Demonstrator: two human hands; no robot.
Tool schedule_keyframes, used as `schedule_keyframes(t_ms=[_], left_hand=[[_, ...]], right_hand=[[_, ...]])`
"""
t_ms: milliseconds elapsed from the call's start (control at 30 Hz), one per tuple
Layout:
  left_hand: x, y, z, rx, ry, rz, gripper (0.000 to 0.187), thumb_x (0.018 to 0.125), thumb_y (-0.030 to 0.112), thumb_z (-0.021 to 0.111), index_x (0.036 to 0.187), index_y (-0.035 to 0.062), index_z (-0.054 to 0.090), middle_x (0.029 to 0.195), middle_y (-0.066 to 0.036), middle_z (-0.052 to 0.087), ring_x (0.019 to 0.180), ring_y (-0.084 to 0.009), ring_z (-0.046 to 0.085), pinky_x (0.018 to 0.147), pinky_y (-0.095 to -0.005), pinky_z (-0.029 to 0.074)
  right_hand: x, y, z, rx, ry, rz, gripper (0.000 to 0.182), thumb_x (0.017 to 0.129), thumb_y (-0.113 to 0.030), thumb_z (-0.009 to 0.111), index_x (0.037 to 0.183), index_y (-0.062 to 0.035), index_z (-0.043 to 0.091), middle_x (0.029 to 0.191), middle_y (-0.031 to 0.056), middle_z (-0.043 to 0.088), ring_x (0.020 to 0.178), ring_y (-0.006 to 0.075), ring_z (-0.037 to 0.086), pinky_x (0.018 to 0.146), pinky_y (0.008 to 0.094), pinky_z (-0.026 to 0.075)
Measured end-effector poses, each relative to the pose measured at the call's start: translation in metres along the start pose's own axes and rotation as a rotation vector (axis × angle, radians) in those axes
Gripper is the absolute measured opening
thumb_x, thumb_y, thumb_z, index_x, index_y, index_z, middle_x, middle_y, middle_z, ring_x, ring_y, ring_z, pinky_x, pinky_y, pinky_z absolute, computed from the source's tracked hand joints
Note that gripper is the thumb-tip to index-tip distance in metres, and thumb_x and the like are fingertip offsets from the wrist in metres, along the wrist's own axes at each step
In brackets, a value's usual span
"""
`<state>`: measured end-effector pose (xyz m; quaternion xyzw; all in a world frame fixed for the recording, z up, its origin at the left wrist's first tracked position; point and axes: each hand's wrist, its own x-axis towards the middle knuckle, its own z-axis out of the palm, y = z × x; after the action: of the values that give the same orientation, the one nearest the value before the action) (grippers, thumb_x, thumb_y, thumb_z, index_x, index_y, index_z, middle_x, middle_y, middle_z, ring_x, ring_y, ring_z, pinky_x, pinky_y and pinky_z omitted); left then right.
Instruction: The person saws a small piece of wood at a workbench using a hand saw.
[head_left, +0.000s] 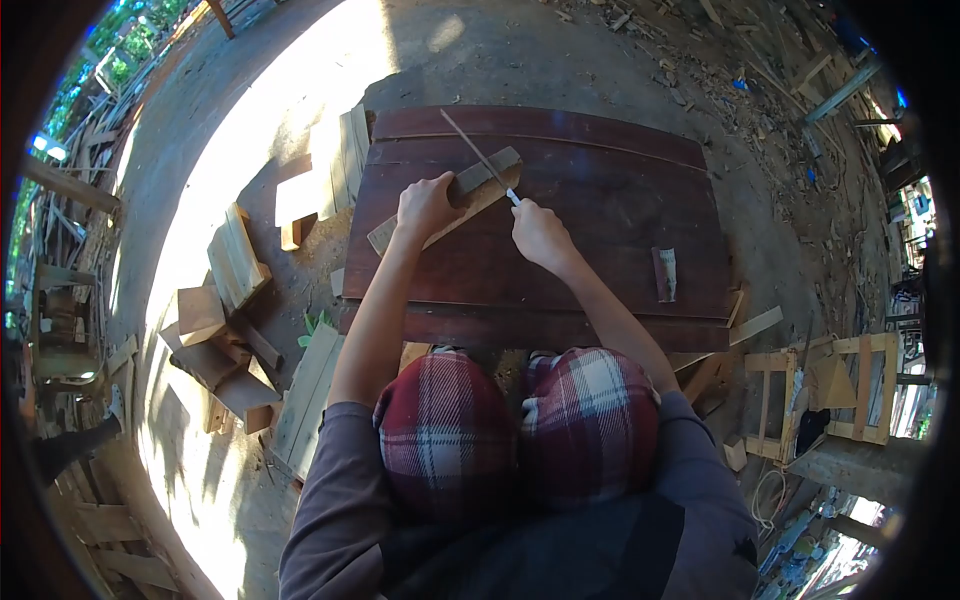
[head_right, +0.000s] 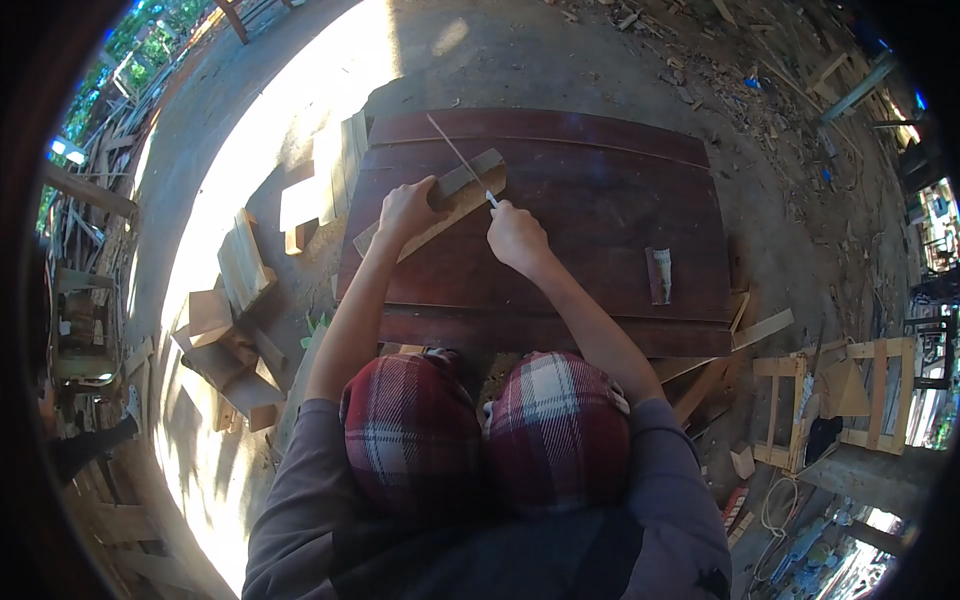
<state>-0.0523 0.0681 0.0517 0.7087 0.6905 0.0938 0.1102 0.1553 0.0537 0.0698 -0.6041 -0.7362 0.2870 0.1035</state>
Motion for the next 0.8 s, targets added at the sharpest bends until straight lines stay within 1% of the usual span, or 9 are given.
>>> schedule_keyframes(t_ms=[133,267,400,433,600,700,800], left_hand=[[-0.001,-0.001,0.002,-0.005,0.017,-0.002,0.055,0.068,0.042,0.076,0.112,0.0124,0.06,0.095,-0.013,0.069,0.089,-0.033,0.066,0.077,-0.0445,0.052],[-0.001,0.001,0.0,-0.006,0.005,-0.012,0.059,0.068,0.043,0.076,0.116,0.0137,0.059,0.096,-0.013,0.069,0.09,-0.0326,0.066,0.078,-0.0441,0.052],[-0.003,0.003,-0.001,-0.003,-0.006,-0.016,0.059,0.068,0.043,0.076,0.115,0.0132,0.059,0.096,-0.013,0.069,0.09,-0.0329,0.066,0.078,-0.0443,0.052],[-0.003,0.003,-0.003,-0.005,-0.018,-0.013,0.058,0.068,0.043,0.076,0.115,0.0132,0.059,0.095,-0.013,0.069,0.09,-0.0329,0.066,0.079,-0.0444,0.052],[-0.003,0.005,-0.006,0.003,-0.026,-0.03,0.056,0.068,0.042,0.076,0.112,0.0136,0.06,0.095,-0.013,0.069,0.091,-0.0331,0.066,0.079,-0.0443,0.052],[-0.003,0.006,-0.006,0.0,-0.031,-0.048,0.055,0.067,0.042,0.077,0.112,0.014,0.06,0.096,-0.013,0.069,0.092,-0.0331,0.065,0.079,-0.0441,0.052],[-0.003,0.008,-0.008,-0.006,-0.029,-0.056,0.054,0.067,0.041,0.077,0.111,0.0142,0.06,0.097,-0.012,0.069,0.093,-0.0332,0.065,0.08,-0.0439,0.052]], right_hand=[[-0.022,0.002,-0.004,-0.022,-0.006,0.017,0.03,0.098,-0.024,0.04,0.1,0.0016,0.055,0.09,0.0295,0.064,0.09,0.0465,0.062,0.079,0.0544,0.048],[-0.071,0.022,-0.016,-0.027,-0.036,0.055,0.03,0.098,-0.025,0.04,0.099,0.0016,0.054,0.085,0.0304,0.063,0.086,0.0482,0.062,0.077,0.0558,0.048],[-0.09,0.024,-0.017,-0.02,-0.049,0.102,0.03,0.098,-0.026,0.04,0.1,0.0015,0.053,0.084,0.0303,0.063,0.085,0.0486,0.061,0.077,0.0566,0.047],[-0.087,0.025,-0.015,-0.012,-0.044,0.088,0.03,0.098,-0.026,0.04,0.1,0.0014,0.053,0.084,0.0303,0.063,0.086,0.0486,0.061,0.077,0.0566,0.047],[-0.021,0.018,-0.001,0.022,-0.029,-0.009,0.03,0.098,-0.025,0.039,0.103,0.0015,0.053,0.087,0.0296,0.064,0.087,0.0481,0.061,0.077,0.0562,0.047],[-0.013,0.004,0.007,0.003,0.007,0.009,0.03,0.098,-0.024,0.04,0.103,0.0018,0.053,0.088,0.0292,0.064,0.089,0.0475,0.062,0.079,0.0554,0.048],[-0.024,0.011,0.007,-0.003,0.016,0.007,0.029,0.098,-0.024,0.039,0.101,0.0024,0.052,0.085,0.0296,0.064,0.086,0.0474,0.063,0.077,0.0551,0.049]])
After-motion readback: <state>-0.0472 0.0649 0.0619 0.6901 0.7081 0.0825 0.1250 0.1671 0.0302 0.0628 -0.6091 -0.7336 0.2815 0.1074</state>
